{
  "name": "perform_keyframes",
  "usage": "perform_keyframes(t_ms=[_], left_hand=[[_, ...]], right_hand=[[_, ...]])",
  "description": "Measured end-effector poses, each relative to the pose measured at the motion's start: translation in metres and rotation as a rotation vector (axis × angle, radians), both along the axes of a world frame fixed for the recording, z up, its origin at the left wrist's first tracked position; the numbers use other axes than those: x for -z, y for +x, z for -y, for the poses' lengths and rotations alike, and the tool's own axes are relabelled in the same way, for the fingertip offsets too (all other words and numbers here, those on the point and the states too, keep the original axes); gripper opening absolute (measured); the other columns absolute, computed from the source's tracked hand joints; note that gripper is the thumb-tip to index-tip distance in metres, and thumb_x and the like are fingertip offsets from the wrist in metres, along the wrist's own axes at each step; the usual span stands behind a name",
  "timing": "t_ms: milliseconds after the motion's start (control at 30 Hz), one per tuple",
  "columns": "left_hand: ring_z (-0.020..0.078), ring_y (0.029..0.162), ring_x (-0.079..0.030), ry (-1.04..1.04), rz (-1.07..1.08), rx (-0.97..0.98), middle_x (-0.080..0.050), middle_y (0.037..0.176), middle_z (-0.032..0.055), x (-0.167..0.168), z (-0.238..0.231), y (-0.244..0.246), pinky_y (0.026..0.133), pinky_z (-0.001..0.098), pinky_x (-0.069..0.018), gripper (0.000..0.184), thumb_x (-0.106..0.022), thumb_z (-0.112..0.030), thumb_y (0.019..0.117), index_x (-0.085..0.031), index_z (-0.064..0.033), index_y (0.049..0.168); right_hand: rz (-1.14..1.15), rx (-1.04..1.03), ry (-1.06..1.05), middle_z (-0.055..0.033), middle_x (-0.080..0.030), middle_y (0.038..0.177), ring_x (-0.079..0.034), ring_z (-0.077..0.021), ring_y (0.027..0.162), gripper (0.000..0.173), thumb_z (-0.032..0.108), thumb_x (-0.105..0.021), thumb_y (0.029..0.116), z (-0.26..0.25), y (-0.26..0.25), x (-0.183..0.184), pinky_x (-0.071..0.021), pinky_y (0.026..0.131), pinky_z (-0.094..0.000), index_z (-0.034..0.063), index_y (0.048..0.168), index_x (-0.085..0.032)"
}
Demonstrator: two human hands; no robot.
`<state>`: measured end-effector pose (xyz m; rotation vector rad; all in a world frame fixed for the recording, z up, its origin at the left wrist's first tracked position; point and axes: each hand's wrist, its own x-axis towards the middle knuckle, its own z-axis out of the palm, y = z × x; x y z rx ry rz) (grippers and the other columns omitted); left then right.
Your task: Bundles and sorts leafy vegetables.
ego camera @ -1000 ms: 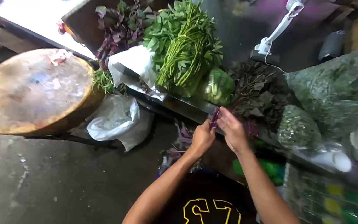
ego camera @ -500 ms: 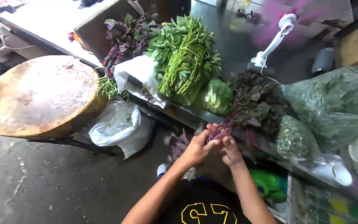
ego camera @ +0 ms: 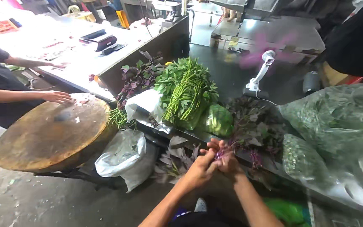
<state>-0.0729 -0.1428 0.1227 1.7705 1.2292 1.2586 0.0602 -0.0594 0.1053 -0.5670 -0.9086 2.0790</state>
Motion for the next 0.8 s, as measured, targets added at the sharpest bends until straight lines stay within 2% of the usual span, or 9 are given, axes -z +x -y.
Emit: perform_keyframes(t_ms=[67,100,167,200,300,433,567,700,800], left_hand=[[0.0093,0.088,-0.067,-0.065,0.208,-0.124,-0.069,0.105,0.011,-0.016,-0.002,0.009,0.083,0.0299,-0.0577,0.037,-0.05,-0.019,0.1072,-0.055,0.0071,0.134],[0.0072,0.082,-0.063,-0.1,0.314,-0.17,-0.067,0.103,0.0076,-0.022,-0.002,0.013,0.077,0.027,-0.0566,0.037,-0.048,-0.019,0.1076,-0.054,0.0055,0.134],[0.0069,0.059,-0.053,-0.196,0.496,-0.173,-0.057,0.078,-0.0004,-0.027,-0.001,0.016,0.054,0.0249,-0.0501,0.028,-0.047,-0.022,0.1082,-0.055,-0.0007,0.125],[0.008,0.054,-0.05,-0.266,0.531,-0.116,-0.052,0.07,-0.0021,-0.029,0.0,0.013,0.049,0.0256,-0.0477,0.022,-0.046,-0.023,0.1084,-0.053,-0.0044,0.118],[0.0096,0.052,-0.05,-0.431,0.412,0.081,-0.051,0.07,-0.0009,-0.035,0.006,-0.005,0.05,0.0259,-0.0475,0.018,-0.051,-0.022,0.1065,-0.05,-0.0075,0.117],[0.0068,0.062,-0.053,-0.481,0.114,0.199,-0.058,0.086,0.0015,-0.042,0.012,-0.025,0.058,0.0251,-0.0493,0.028,-0.055,-0.026,0.1056,-0.054,-0.007,0.126],[0.007,0.066,-0.051,-0.497,-0.013,0.32,-0.057,0.088,0.0028,-0.027,0.026,-0.045,0.061,0.0258,-0.0467,0.024,-0.055,-0.026,0.1054,-0.055,-0.0061,0.12],[0.0079,0.069,-0.053,-0.54,0.013,0.348,-0.059,0.09,0.0046,-0.01,0.044,-0.051,0.063,0.0274,-0.0479,0.026,-0.057,-0.023,0.1042,-0.057,-0.0034,0.122],[0.0128,0.079,-0.056,-0.551,-0.044,0.335,-0.059,0.094,0.0087,-0.002,0.055,-0.051,0.073,0.0332,-0.0491,0.026,-0.056,-0.021,0.1045,-0.057,-0.0009,0.121]], right_hand=[[-0.157,0.101,0.074,-0.002,-0.075,0.116,-0.072,-0.0178,0.105,0.029,0.034,-0.054,0.1045,0.009,-0.014,-0.003,-0.0597,0.094,-0.0387,0.0178,0.119,-0.073],[-0.188,0.172,0.13,-0.0072,-0.075,0.117,-0.073,-0.0199,0.106,0.025,0.028,-0.064,0.0999,0.011,-0.019,-0.006,-0.06,0.094,-0.0376,0.012,0.117,-0.075],[-0.11,0.235,0.383,-0.0113,-0.073,0.123,-0.072,-0.0227,0.111,0.031,0.023,-0.074,0.0935,0.004,-0.016,-0.012,-0.0589,0.098,-0.0353,0.0074,0.121,-0.074],[-0.052,0.224,0.519,-0.0127,-0.071,0.129,-0.071,-0.0247,0.113,0.039,0.022,-0.075,0.0932,-0.003,-0.011,-0.015,-0.0588,0.099,-0.0366,0.0047,0.127,-0.07],[0.092,0.183,0.74,-0.0167,-0.065,0.136,-0.071,-0.0269,0.113,0.058,0.019,-0.077,0.0914,-0.014,0.006,-0.031,-0.0605,0.098,-0.0371,-0.0088,0.138,-0.057],[0.22,0.18,0.842,-0.0174,-0.069,0.13,-0.074,-0.0233,0.105,0.053,0.014,-0.077,0.0913,0.0,0.017,-0.04,-0.0628,0.093,-0.034,-0.0118,0.134,-0.059],[0.278,0.159,0.841,-0.0142,-0.074,0.117,-0.075,-0.0209,0.097,0.038,0.011,-0.076,0.0912,0.024,0.018,-0.027,-0.0649,0.085,-0.033,-0.0084,0.122,-0.067],[0.268,0.068,0.741,-0.0144,-0.075,0.114,-0.076,-0.0216,0.092,0.034,0.013,-0.075,0.0925,0.041,0.017,-0.013,-0.0657,0.08,-0.0333,-0.0045,0.122,-0.07],[0.32,0.016,0.71,-0.0112,-0.077,0.104,-0.076,-0.0196,0.089,0.013,0.008,-0.074,0.0891,0.046,0.014,-0.009,-0.0654,0.077,-0.0317,0.0019,0.101,-0.074]])
